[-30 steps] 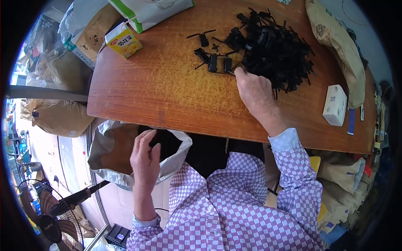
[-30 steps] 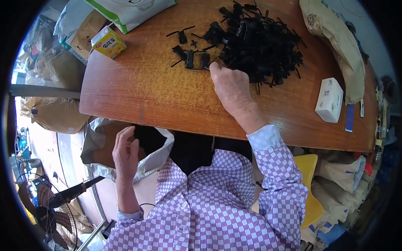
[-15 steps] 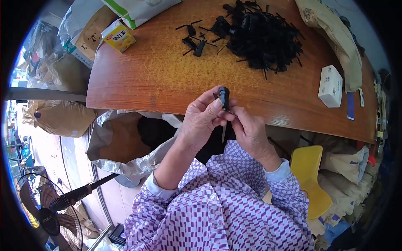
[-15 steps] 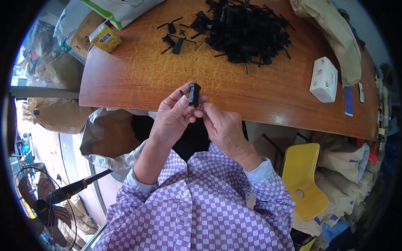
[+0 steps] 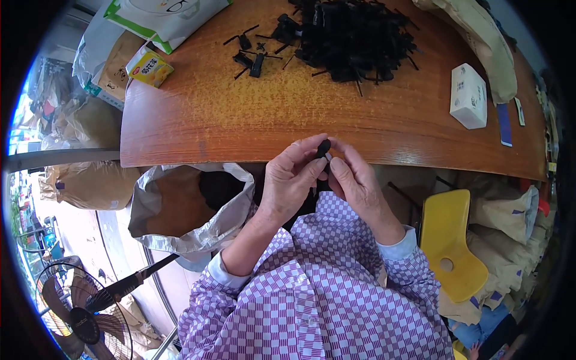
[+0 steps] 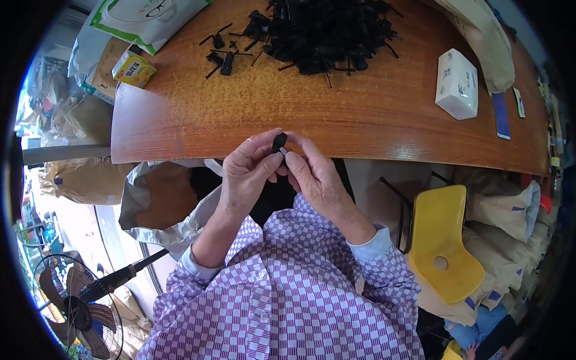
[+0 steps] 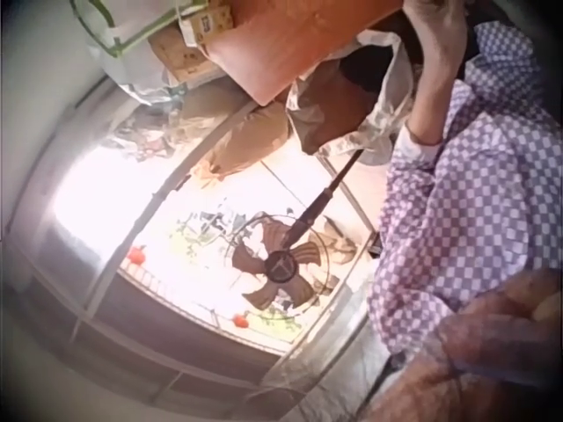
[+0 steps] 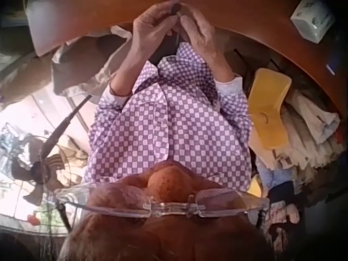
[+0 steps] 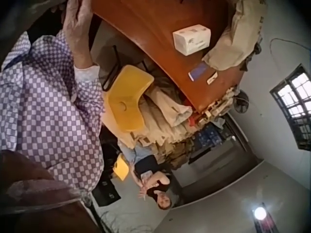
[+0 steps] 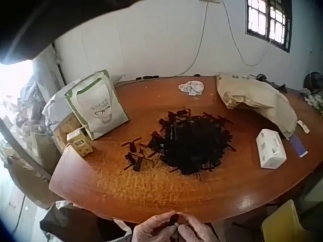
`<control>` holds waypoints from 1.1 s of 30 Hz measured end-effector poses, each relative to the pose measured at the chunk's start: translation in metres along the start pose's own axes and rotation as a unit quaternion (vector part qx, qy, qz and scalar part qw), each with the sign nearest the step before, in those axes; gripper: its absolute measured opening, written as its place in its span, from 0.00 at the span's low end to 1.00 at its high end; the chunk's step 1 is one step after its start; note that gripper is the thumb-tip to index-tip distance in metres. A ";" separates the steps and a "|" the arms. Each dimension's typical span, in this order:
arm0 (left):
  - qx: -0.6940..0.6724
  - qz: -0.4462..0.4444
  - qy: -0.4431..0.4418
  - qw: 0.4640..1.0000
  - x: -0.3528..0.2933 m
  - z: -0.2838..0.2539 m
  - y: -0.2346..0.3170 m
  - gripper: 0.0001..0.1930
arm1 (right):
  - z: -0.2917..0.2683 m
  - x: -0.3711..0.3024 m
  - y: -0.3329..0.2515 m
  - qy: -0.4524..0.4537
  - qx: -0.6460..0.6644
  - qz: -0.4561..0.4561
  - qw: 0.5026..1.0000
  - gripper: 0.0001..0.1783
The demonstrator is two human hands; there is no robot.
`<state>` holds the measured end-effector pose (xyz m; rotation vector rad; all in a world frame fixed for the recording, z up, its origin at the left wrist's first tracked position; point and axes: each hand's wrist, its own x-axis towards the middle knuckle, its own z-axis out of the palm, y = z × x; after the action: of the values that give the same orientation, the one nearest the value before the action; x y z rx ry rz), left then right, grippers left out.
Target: Inspecting and assembling small black plastic components at a manufacturing workstation.
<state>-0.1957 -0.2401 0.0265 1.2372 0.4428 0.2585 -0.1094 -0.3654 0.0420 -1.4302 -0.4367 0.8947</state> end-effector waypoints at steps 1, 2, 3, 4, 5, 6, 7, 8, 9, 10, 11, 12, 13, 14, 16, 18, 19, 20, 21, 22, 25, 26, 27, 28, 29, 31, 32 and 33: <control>0.024 0.022 0.000 0.999 0.000 0.001 -0.001 0.19 | -0.003 0.001 0.003 -0.020 -0.004 -0.004 1.000 0.19; 0.025 0.020 0.000 0.999 0.000 0.001 -0.002 0.19 | -0.002 0.002 0.007 -0.019 -0.003 -0.002 1.000 0.19; 0.052 0.029 0.010 0.998 0.000 0.002 -0.002 0.18 | -0.001 0.003 0.010 -0.012 0.007 -0.004 1.000 0.19; 0.078 0.038 0.021 0.996 0.001 0.003 -0.002 0.18 | 0.001 0.004 0.012 -0.004 0.017 -0.007 1.000 0.19; 0.078 0.036 0.021 0.996 0.001 0.002 -0.003 0.18 | 0.003 0.006 0.015 -0.003 0.017 -0.005 1.000 0.19; 0.099 0.049 0.027 0.993 0.001 0.002 -0.004 0.18 | 0.004 0.007 0.017 0.002 0.028 -0.011 1.000 0.18; 0.121 0.063 0.032 0.990 0.002 0.002 -0.004 0.17 | 0.005 0.008 0.019 0.008 0.038 -0.018 0.999 0.18; 0.119 0.062 0.032 0.990 0.002 0.001 -0.006 0.17 | 0.006 0.009 0.018 0.008 0.037 -0.017 0.999 0.18; 0.142 0.078 0.040 0.986 0.003 0.000 -0.009 0.18 | 0.007 0.010 0.018 0.006 0.036 -0.013 0.999 0.17; 0.165 0.095 0.049 0.980 0.004 -0.001 -0.011 0.18 | 0.007 0.010 0.017 0.004 0.034 -0.009 0.999 0.17; 0.164 0.094 0.047 0.981 0.004 -0.001 -0.008 0.18 | 0.008 0.011 0.018 0.006 0.033 -0.008 0.999 0.17; 0.244 0.128 0.056 0.960 0.002 0.001 -0.002 0.18 | 0.008 0.011 0.020 0.000 0.039 -0.006 0.999 0.17; 0.322 0.161 0.066 0.931 0.002 0.003 0.002 0.18 | 0.008 0.012 0.020 -0.006 0.046 -0.003 0.999 0.17; 0.320 0.161 0.064 0.931 0.003 0.003 0.004 0.18 | 0.009 0.012 0.020 -0.005 0.044 -0.003 0.999 0.17; 0.371 0.221 0.079 0.899 0.004 0.005 0.005 0.17 | 0.012 0.012 0.019 0.008 0.062 0.000 0.998 0.17; 0.386 0.218 0.074 0.893 0.005 0.001 0.002 0.17 | 0.012 0.014 0.017 -0.002 0.070 0.023 0.997 0.17; 0.402 0.214 0.069 0.888 0.006 -0.002 0.001 0.17 | 0.011 0.016 0.016 -0.011 0.079 0.048 0.996 0.17; 0.402 0.215 0.068 0.888 0.006 -0.003 0.001 0.17 | 0.008 0.017 0.016 -0.010 0.079 0.046 0.996 0.17; 0.400 0.208 0.056 0.891 0.007 -0.005 0.002 0.16 | 0.003 0.018 0.016 -0.038 0.071 0.039 0.996 0.17; 0.398 0.200 0.044 0.894 0.007 -0.005 0.003 0.16 | 0.000 0.020 0.017 -0.066 0.064 0.031 0.995 0.17; 0.204 0.182 0.065 0.960 0.008 -0.001 0.004 0.18 | -0.002 0.022 0.018 -0.026 -0.042 -0.111 0.993 0.15; 0.205 0.182 0.064 0.960 0.009 -0.004 0.007 0.18 | -0.004 0.021 0.018 -0.025 -0.041 -0.112 0.993 0.15; 0.105 0.111 0.031 0.988 0.008 -0.009 0.013 0.17 | -0.007 0.019 0.017 -0.016 -0.031 -0.082 0.996 0.14; 0.003 0.038 -0.002 0.999 0.009 -0.013 0.016 0.17 | -0.011 0.017 0.016 -0.007 -0.022 -0.052 0.998 0.12; -0.040 0.018 -0.006 0.999 0.008 -0.014 0.018 0.16 | -0.014 0.016 0.015 -0.008 -0.019 -0.053 0.998 0.12; -0.097 -0.007 -0.002 0.995 0.007 -0.016 0.020 0.16 | -0.019 0.014 0.014 -0.064 0.094 -0.042 0.993 0.09; -0.157 -0.035 -0.001 0.987 0.007 -0.015 0.021 0.16 | -0.018 0.014 0.013 -0.060 0.095 -0.043 0.993 0.09; -0.156 -0.036 -0.004 0.987 0.006 -0.016 0.020 0.16 | -0.015 0.015 0.012 -0.048 0.118 -0.069 0.989 0.08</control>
<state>-0.1962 -0.2176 0.0405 0.9141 0.4216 0.2493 -0.0925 -0.3653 0.0250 -1.1303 -0.4788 0.8755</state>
